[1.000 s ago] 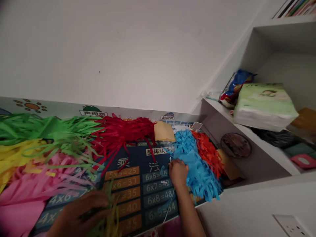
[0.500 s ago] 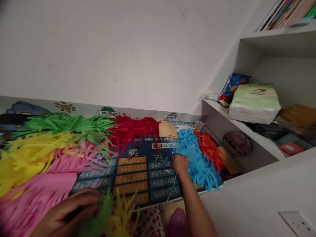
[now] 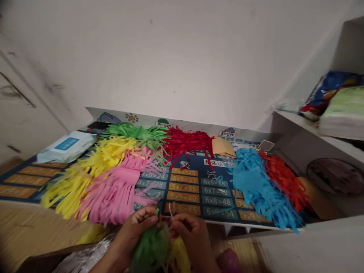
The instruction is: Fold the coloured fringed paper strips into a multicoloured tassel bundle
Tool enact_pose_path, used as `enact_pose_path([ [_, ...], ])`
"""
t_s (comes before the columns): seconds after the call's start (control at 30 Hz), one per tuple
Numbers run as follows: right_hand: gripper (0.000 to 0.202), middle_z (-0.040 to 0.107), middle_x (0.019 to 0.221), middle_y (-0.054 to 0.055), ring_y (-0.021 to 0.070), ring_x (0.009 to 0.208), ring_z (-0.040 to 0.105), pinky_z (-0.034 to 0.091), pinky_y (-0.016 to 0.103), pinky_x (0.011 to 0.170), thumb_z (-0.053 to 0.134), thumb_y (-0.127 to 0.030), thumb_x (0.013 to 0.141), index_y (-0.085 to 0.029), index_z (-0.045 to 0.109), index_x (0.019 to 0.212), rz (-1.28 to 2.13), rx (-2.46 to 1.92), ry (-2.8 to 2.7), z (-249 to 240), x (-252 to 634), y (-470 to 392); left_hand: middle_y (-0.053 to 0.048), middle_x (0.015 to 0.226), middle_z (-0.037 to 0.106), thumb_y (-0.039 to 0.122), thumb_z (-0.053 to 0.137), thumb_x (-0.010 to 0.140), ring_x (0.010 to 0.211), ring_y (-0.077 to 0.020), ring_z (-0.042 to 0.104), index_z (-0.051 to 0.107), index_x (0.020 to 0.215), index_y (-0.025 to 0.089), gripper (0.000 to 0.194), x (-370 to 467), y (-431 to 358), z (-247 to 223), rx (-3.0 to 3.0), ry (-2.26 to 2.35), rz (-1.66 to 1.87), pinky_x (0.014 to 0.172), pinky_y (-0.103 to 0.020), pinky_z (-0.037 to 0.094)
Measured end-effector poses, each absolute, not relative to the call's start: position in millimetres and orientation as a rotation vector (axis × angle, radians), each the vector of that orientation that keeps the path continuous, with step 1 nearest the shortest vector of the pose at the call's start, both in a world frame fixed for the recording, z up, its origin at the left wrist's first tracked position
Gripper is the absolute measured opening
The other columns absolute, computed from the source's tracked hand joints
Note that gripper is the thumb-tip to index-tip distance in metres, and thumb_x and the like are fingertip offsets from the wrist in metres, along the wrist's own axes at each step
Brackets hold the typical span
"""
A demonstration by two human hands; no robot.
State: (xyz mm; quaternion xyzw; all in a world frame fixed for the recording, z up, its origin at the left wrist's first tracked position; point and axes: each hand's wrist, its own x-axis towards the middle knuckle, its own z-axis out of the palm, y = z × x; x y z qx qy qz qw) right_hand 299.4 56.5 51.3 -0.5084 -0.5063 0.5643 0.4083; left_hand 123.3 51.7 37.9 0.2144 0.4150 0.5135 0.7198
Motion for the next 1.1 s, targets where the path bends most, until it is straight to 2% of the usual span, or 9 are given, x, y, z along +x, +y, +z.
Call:
enact_pose_path([
  [0.1, 0.027, 0.062, 0.054, -0.001, 0.0148, 0.050, 0.058, 0.045, 0.024, 0.052, 0.062, -0.042, 0.078, -0.021, 0.069, 0.064, 1.275, -1.301, -1.405, 53.7, 282.8, 44.8, 0.000, 0.058, 0.068, 0.034, 0.092, 0.051, 0.050, -0.0114, 0.060, 0.065, 0.074, 0.015, 0.040, 121.3, 45.1, 31.4, 0.413, 0.888, 1.175, 0.052, -0.020, 0.046],
  [0.2, 0.025, 0.065, 0.058, 0.000, 0.0160, 0.056, 0.060, 0.046, 0.023, 0.055, 0.062, -0.039, 0.078, -0.022, 0.071, 0.063, 1.124, -1.293, -1.545, 57.3, 282.6, 40.4, 0.000, 0.057, 0.068, 0.034, 0.092, 0.051, 0.049, -0.0106, 0.060, 0.067, 0.074, 0.014, 0.039, 119.0, 38.0, 30.2, 0.409, 0.880, 1.204, 0.050, -0.019, 0.045],
  [0.33, 0.025, 0.069, 0.063, 0.001, 0.0176, 0.061, 0.063, 0.047, 0.024, 0.058, 0.060, -0.038, 0.079, -0.023, 0.073, 0.065, 1.063, -1.297, -1.597, 57.0, 286.6, 34.8, 0.001, 0.058, 0.067, 0.032, 0.090, 0.055, 0.050, -0.0111, 0.062, 0.067, 0.074, 0.015, 0.035, 119.5, 32.6, 31.0, 0.395, 0.836, 1.186, 0.051, -0.019, 0.045],
  [0.63, 0.028, 0.068, 0.062, 0.001, 0.0173, 0.059, 0.062, 0.045, 0.025, 0.057, 0.058, -0.038, 0.083, -0.023, 0.071, 0.064, 0.920, -1.370, -1.625, 47.4, 286.2, 28.6, 0.001, 0.056, 0.066, 0.037, 0.091, 0.050, 0.050, -0.0120, 0.059, 0.064, 0.074, 0.015, 0.042, 122.9, 28.0, 25.6, 0.477, 0.875, 1.132, 0.052, -0.021, 0.043],
  [0.7, 0.025, 0.069, 0.066, 0.001, 0.0178, 0.063, 0.063, 0.047, 0.025, 0.060, 0.057, -0.038, 0.085, -0.024, 0.072, 0.070, 0.815, -1.367, -1.700, 45.5, 285.9, 26.4, 0.001, 0.059, 0.066, 0.034, 0.088, 0.054, 0.054, -0.0125, 0.060, 0.062, 0.073, 0.016, 0.037, 123.9, 24.8, 31.8, 0.585, 0.929, 1.131, 0.054, -0.021, 0.044],
  [0.77, 0.021, 0.073, 0.080, 0.002, 0.0189, 0.072, 0.066, 0.050, 0.026, 0.065, 0.058, -0.038, 0.085, -0.026, 0.074, 0.089, 0.749, -1.334, -1.775, 44.1, 286.8, 23.9, 0.002, 0.063, 0.066, 0.027, 0.084, 0.059, 0.059, -0.0131, 0.062, 0.058, 0.072, 0.017, 0.031, 125.1, 20.9, 38.9, 0.738, 1.012, 1.173, 0.057, -0.021, 0.045],
  [0.87, 0.027, 0.074, 0.093, 0.004, 0.0192, 0.077, 0.068, 0.052, 0.026, 0.067, 0.060, -0.038, 0.083, -0.026, 0.069, 0.105, 0.717, -1.303, -1.822, 43.1, 287.1, 20.8, 0.001, 0.068, 0.066, 0.020, 0.077, 0.064, 0.065, -0.0159, 0.064, 0.054, 0.075, 0.020, 0.025, 127.5, 15.4, 45.5, 1.009, 1.175, 1.244, 0.062, -0.024, 0.049],
  [0.97, 0.016, 0.071, 0.077, 0.002, 0.0171, 0.067, 0.064, 0.049, 0.024, 0.062, 0.059, -0.036, 0.084, -0.024, 0.070, 0.083, 0.665, -1.290, -1.801, 42.7, 280.8, 19.3, -0.001, 0.072, 0.066, 0.019, 0.069, 0.069, 0.068, -0.0182, 0.065, 0.057, 0.079, 0.020, 0.016, 131.2, 12.0, 44.2, 1.281, 1.321, 1.250, 0.065, -0.028, 0.051],
  [1.1, 0.028, 0.065, 0.069, 0.002, 0.0171, 0.066, 0.059, 0.046, 0.027, 0.062, 0.055, -0.039, 0.088, -0.022, 0.063, 0.066, 0.675, -1.259, -1.717, 49.5, 279.3, 22.6, -0.004, 0.082, 0.068, 0.018, 0.063, 0.074, 0.076, -0.0200, 0.065, 0.060, 0.082, 0.020, 0.009, 135.9, 11.8, 38.1, 1.536, 1.368, 1.158, 0.071, -0.031, 0.051],
])
